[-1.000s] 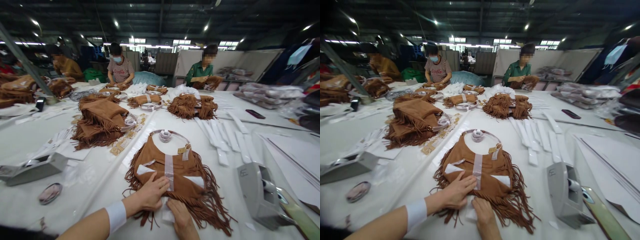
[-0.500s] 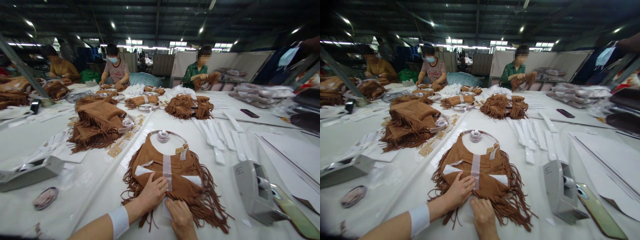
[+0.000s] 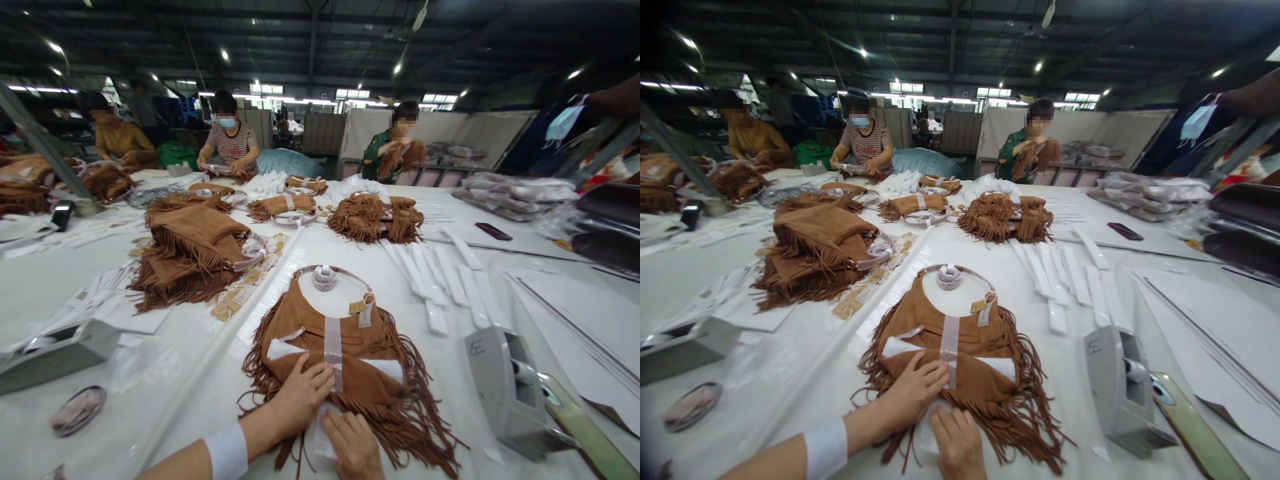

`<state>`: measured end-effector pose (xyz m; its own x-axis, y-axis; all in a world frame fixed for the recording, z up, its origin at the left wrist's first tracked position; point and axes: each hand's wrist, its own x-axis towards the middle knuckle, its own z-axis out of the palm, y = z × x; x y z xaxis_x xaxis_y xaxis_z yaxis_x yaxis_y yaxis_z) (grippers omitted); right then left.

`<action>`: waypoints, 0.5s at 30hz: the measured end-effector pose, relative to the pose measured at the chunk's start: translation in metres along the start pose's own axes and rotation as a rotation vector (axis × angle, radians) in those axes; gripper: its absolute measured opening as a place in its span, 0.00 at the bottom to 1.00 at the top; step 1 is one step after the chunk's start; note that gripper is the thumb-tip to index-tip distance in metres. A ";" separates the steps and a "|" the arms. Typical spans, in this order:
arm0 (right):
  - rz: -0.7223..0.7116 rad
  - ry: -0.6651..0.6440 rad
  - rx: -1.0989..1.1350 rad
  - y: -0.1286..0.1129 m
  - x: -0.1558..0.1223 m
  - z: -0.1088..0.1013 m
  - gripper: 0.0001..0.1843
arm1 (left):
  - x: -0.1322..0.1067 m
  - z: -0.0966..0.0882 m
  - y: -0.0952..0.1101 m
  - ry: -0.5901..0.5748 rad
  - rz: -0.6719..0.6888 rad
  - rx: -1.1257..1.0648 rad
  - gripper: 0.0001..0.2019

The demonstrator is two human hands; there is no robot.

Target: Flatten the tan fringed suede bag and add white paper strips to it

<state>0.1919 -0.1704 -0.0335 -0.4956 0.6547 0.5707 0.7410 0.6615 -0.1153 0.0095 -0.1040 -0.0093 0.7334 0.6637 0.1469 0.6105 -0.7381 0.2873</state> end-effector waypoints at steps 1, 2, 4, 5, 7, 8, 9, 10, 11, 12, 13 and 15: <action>-0.002 -0.009 0.007 0.001 0.003 -0.003 0.21 | -0.001 -0.003 0.000 -0.017 0.006 -0.002 0.23; 0.001 -0.017 0.019 0.002 0.008 -0.006 0.20 | -0.003 -0.006 0.001 -0.030 0.011 -0.007 0.24; 0.027 -0.026 0.055 0.005 0.019 -0.013 0.19 | -0.004 -0.012 0.004 -0.037 0.003 -0.020 0.26; 0.043 -0.024 0.079 0.008 0.025 -0.017 0.19 | -0.005 -0.015 0.005 -0.037 -0.002 -0.029 0.27; 0.055 -0.007 0.132 0.013 0.040 -0.023 0.20 | -0.004 -0.018 0.007 -0.025 -0.018 -0.043 0.29; 0.046 0.001 0.157 0.017 0.046 -0.026 0.19 | -0.003 -0.018 0.008 -0.008 -0.032 -0.049 0.29; 0.033 0.002 0.179 0.020 0.053 -0.027 0.19 | -0.001 -0.017 0.009 0.015 -0.048 -0.055 0.28; 0.022 -0.006 0.198 0.024 0.058 -0.028 0.18 | 0.001 -0.015 0.010 0.044 -0.067 -0.063 0.25; 0.019 -0.022 0.213 0.028 0.062 -0.028 0.18 | 0.003 -0.012 0.011 0.082 -0.093 -0.073 0.22; 0.022 -0.045 0.227 0.033 0.065 -0.028 0.18 | 0.005 -0.009 0.012 0.120 -0.122 -0.087 0.18; 0.031 -0.070 0.241 0.037 0.067 -0.027 0.19 | 0.007 -0.005 0.013 0.155 -0.153 -0.107 0.16; 0.062 -0.104 0.276 0.046 0.070 -0.024 0.20 | 0.010 0.001 0.015 0.209 -0.217 -0.160 0.14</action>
<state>0.2023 -0.1028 0.0204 -0.5081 0.7213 0.4707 0.6270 0.6844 -0.3720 0.0261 -0.1082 -0.0044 0.5042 0.8259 0.2522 0.6786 -0.5596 0.4758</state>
